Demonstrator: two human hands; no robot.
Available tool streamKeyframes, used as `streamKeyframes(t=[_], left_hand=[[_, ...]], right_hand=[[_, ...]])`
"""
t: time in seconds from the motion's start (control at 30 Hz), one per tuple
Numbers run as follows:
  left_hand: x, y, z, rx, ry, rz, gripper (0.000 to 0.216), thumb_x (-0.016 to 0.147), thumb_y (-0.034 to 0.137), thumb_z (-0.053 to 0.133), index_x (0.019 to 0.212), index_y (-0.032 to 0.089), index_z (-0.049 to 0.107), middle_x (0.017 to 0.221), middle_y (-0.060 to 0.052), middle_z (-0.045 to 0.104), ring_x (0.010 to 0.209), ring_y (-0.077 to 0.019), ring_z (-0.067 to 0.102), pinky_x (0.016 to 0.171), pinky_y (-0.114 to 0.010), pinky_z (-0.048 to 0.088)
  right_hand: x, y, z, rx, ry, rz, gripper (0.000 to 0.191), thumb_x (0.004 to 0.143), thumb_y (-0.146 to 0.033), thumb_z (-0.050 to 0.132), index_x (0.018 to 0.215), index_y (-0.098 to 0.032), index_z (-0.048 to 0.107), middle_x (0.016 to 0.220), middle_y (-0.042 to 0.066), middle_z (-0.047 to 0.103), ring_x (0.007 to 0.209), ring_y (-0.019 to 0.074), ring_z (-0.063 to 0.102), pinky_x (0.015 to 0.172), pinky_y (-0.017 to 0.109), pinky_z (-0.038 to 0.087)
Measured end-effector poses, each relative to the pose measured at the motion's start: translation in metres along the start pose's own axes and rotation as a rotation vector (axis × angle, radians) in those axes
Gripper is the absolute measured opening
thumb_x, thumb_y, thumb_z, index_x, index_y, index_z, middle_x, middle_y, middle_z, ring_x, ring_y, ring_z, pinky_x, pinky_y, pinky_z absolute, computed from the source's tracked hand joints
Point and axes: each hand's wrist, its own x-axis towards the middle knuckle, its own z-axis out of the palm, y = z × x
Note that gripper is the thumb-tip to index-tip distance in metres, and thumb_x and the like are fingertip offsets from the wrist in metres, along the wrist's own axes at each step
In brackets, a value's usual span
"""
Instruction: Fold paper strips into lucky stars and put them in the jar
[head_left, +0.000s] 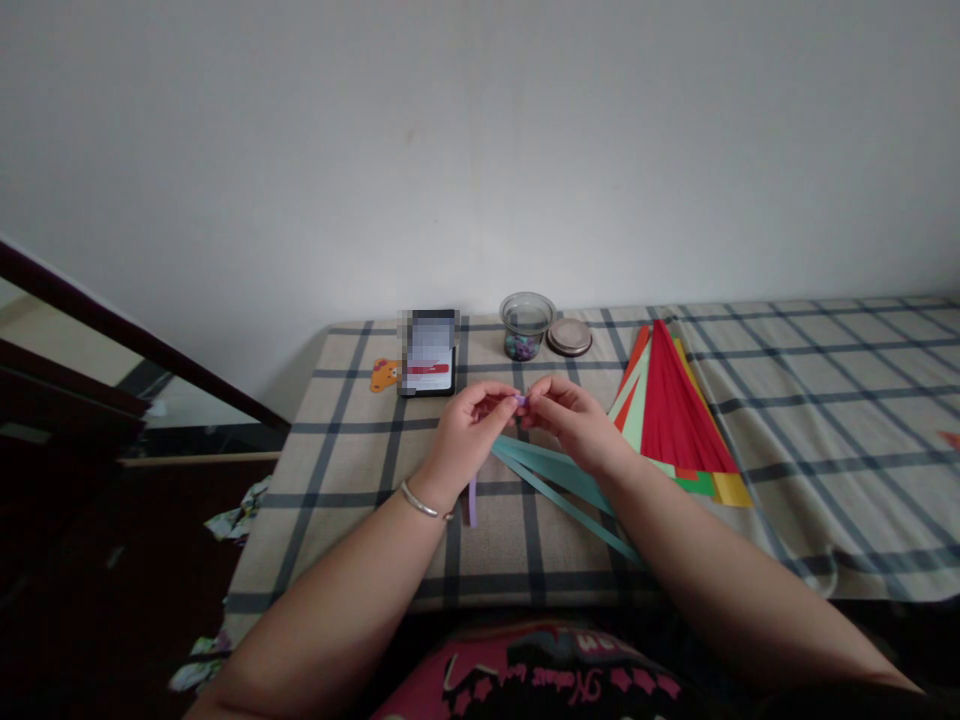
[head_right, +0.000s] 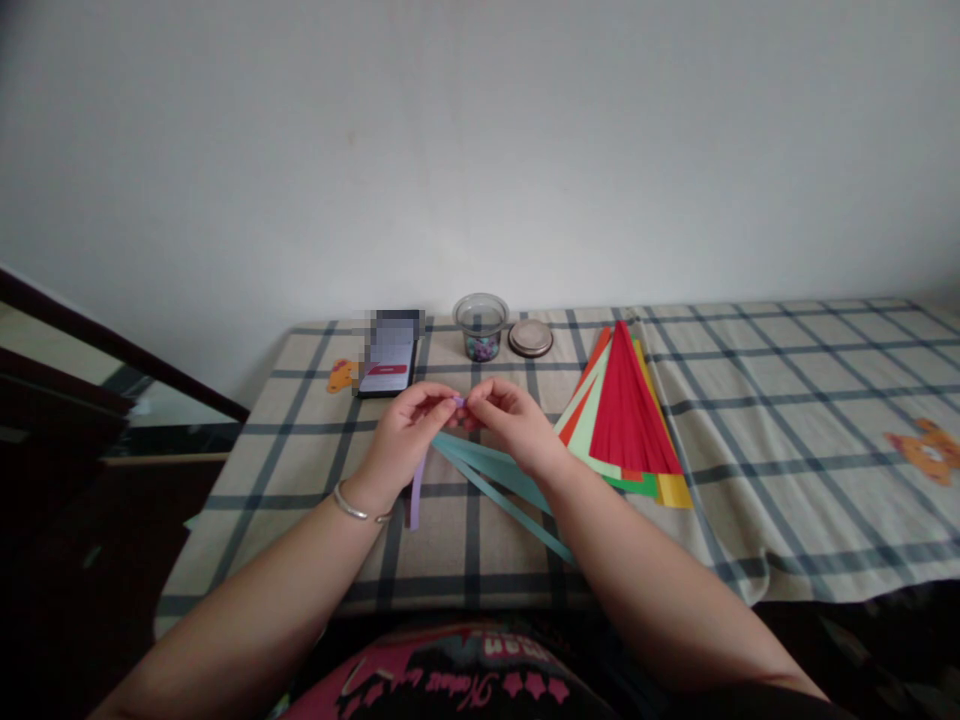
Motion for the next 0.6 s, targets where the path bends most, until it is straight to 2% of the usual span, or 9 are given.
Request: streamKeyframes(t=[0.3,0.6], left_hand=[[0.0010,-0.0021,0.0016,-0.314,-0.059,-0.103,0.019,0.073,0.031,0.073,0.085,0.017,0.069,0.076,-0.001,0.069,0.068,-0.0102,0.063,0.068,-0.025,0.052],[0.0003,-0.0006,0.0025,-0.300,-0.049,-0.060,0.022,0.071,0.031,0.077,0.082,0.016,0.065,0.072,0.001,0.066,0.065,-0.0100,0.062,0.065,-0.023,0.051]], right_hand=[[-0.0019,0.0001,-0.0038,0.169,-0.067,0.160,0.029,0.062,-0.040,0.083,0.072,-0.019,0.064,0.067,-0.003,0.067,0.058,0.0081,0.059,0.059,0.022,0.048],[0.0001,0.0018,-0.0046,0.131,-0.072,0.147,0.031,0.062,-0.040,0.083,0.071,-0.017,0.065,0.065,-0.003,0.067,0.054,0.0046,0.056,0.055,0.017,0.044]])
